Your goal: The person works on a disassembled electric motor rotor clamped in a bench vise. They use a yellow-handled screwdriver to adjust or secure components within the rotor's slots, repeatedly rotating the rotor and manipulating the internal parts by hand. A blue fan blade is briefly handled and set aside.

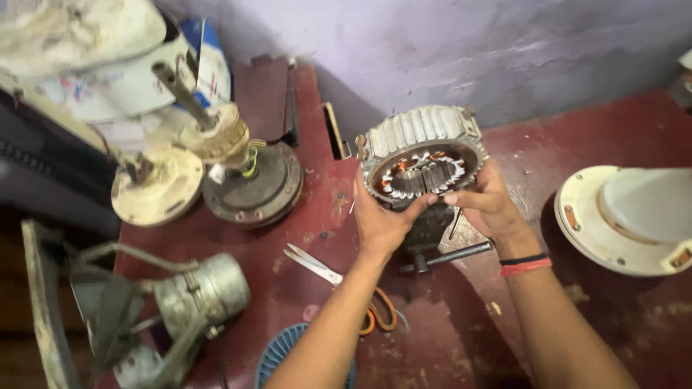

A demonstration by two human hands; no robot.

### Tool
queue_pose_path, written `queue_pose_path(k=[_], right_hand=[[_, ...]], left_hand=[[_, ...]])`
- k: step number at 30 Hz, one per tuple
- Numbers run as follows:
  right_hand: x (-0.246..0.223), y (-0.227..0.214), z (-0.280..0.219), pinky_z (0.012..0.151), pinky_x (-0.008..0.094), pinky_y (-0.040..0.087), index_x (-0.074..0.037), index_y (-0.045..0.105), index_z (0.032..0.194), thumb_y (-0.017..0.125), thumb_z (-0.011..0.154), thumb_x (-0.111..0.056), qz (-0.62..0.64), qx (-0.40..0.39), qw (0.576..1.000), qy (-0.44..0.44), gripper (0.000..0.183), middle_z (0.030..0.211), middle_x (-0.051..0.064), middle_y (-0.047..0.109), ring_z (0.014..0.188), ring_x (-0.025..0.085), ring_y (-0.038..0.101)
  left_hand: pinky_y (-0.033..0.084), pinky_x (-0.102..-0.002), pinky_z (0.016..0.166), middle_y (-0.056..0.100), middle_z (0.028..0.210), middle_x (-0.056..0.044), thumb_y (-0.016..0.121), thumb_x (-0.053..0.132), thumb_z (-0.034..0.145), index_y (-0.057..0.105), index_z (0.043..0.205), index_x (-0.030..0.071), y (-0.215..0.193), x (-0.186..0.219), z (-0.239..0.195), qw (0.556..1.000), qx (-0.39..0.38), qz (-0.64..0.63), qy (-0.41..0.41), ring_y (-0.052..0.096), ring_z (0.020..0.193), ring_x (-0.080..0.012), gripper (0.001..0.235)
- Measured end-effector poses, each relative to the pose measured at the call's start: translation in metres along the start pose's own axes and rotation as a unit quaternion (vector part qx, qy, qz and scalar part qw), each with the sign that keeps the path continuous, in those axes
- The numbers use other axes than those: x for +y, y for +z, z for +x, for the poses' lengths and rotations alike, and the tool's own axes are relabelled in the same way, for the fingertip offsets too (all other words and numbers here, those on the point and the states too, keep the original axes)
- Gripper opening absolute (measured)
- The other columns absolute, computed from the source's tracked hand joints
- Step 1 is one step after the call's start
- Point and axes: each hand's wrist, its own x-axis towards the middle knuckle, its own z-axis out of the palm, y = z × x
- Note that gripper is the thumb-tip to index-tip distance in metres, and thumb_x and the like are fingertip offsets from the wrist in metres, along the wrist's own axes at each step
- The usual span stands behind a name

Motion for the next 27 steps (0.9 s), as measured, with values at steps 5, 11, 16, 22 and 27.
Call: queue_pose_path(k=[5,11,16,22,27], right_hand=[[-0.003,0.009,-0.067,0.102,0.036,0.052,-0.001,0.043,0.148,0.073,0.076,0.006,-0.115,0.197,0.972,-0.056,0.078,0.137,0.013,0.061,0.129,0.023,0.058],[0.038,0.019,-0.176,0.089,0.036,0.057,0.002,0.058,0.129,0.072,0.091,-0.001,-0.166,0.381,0.909,-0.018,0.041,0.116,0.013,0.064,0.101,0.02,0.062],[0.067,0.025,-0.204,0.063,0.026,0.057,-0.001,0.067,0.106,0.075,0.085,-0.01,-0.284,0.358,0.888,0.055,0.024,0.081,0.004,0.072,0.068,0.012,0.069],[0.075,0.01,-0.215,0.051,0.023,0.038,0.001,0.075,0.085,0.078,0.086,-0.012,-0.368,0.325,0.868,0.079,0.013,0.062,-0.003,0.061,0.057,0.005,0.048],[0.087,-0.008,-0.226,0.05,0.022,0.039,0.001,0.074,0.079,0.078,0.085,-0.01,-0.349,0.297,0.886,0.062,0.013,0.059,-0.003,0.062,0.056,0.003,0.051]], left_hand=[[0.054,-0.038,0.103,0.066,0.127,-0.014,0.098,0.027,0.064,0.05,0.139,0.001,-0.007,-0.002,-0.005,0.999,0.005,-0.053,0.002,0.066,0.117,-0.0252,0.093],[0.052,-0.039,0.105,0.065,0.13,-0.015,0.097,0.026,0.067,0.049,0.142,0.001,-0.003,-0.004,-0.007,0.998,0.004,-0.065,0.017,0.064,0.12,-0.0257,0.093],[0.05,-0.038,0.106,0.064,0.132,-0.016,0.09,0.029,0.077,0.048,0.143,0.0,-0.005,0.001,-0.013,0.996,-0.005,-0.089,0.001,0.064,0.122,-0.0268,0.083],[0.044,-0.041,0.111,0.063,0.135,-0.018,0.077,0.037,0.09,0.05,0.144,-0.001,0.0,-0.005,-0.016,0.999,0.007,-0.036,0.012,0.061,0.126,-0.0303,0.071],[0.038,-0.043,0.117,0.051,0.146,-0.022,0.076,0.029,0.089,0.037,0.152,-0.005,0.0,0.005,-0.019,0.995,0.061,0.025,0.068,0.051,0.136,-0.0341,0.082]])
